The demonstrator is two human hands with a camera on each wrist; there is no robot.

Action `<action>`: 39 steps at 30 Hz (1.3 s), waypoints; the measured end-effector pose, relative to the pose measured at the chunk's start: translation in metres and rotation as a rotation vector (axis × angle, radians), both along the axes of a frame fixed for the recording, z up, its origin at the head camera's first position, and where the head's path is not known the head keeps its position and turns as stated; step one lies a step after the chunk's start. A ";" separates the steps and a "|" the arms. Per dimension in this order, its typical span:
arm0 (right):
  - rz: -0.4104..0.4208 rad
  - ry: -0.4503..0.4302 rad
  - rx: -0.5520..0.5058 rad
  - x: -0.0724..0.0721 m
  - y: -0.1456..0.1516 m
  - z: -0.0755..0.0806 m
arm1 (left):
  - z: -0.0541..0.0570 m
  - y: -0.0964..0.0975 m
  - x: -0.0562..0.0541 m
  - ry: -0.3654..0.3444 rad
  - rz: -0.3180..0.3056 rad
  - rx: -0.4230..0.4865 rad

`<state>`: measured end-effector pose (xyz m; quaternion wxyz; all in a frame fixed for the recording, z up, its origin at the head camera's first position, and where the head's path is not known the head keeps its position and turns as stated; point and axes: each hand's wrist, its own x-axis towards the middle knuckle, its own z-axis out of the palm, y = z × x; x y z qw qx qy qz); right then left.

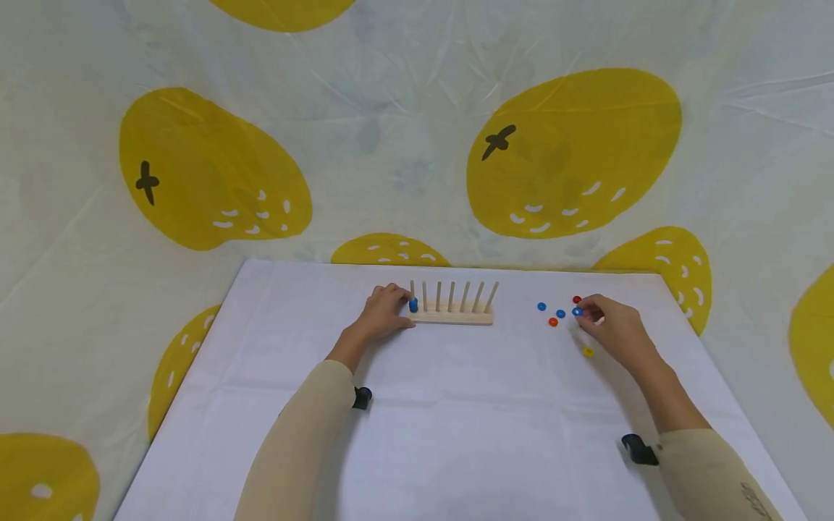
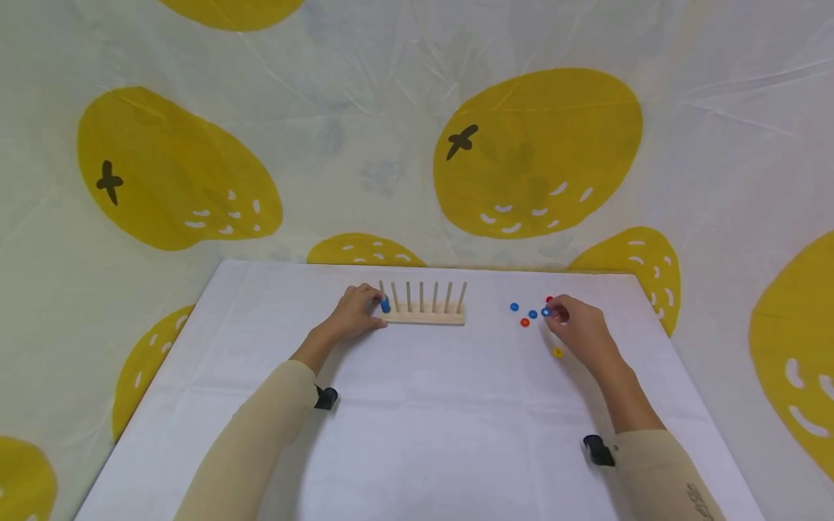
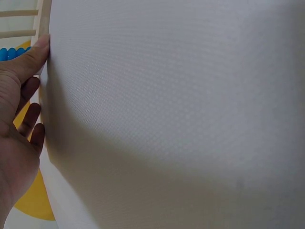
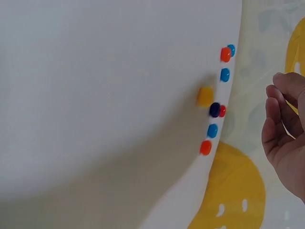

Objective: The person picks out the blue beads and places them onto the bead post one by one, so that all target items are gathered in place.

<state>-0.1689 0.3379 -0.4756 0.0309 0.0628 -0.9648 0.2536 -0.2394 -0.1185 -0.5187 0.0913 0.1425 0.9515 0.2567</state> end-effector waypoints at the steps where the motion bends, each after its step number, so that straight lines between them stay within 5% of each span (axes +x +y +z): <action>1: 0.006 0.002 -0.005 -0.002 -0.003 0.002 | 0.000 0.000 0.000 0.000 0.002 0.000; 10: 0.058 0.010 -0.034 -0.017 -0.033 0.023 | -0.002 0.001 -0.001 -0.012 0.011 -0.006; 22: 0.194 0.156 -0.143 -0.040 -0.093 0.036 | -0.002 0.000 0.000 -0.004 0.003 -0.008; 39: 0.391 0.151 -0.143 -0.066 -0.175 0.056 | -0.008 -0.002 -0.004 0.003 -0.008 -0.002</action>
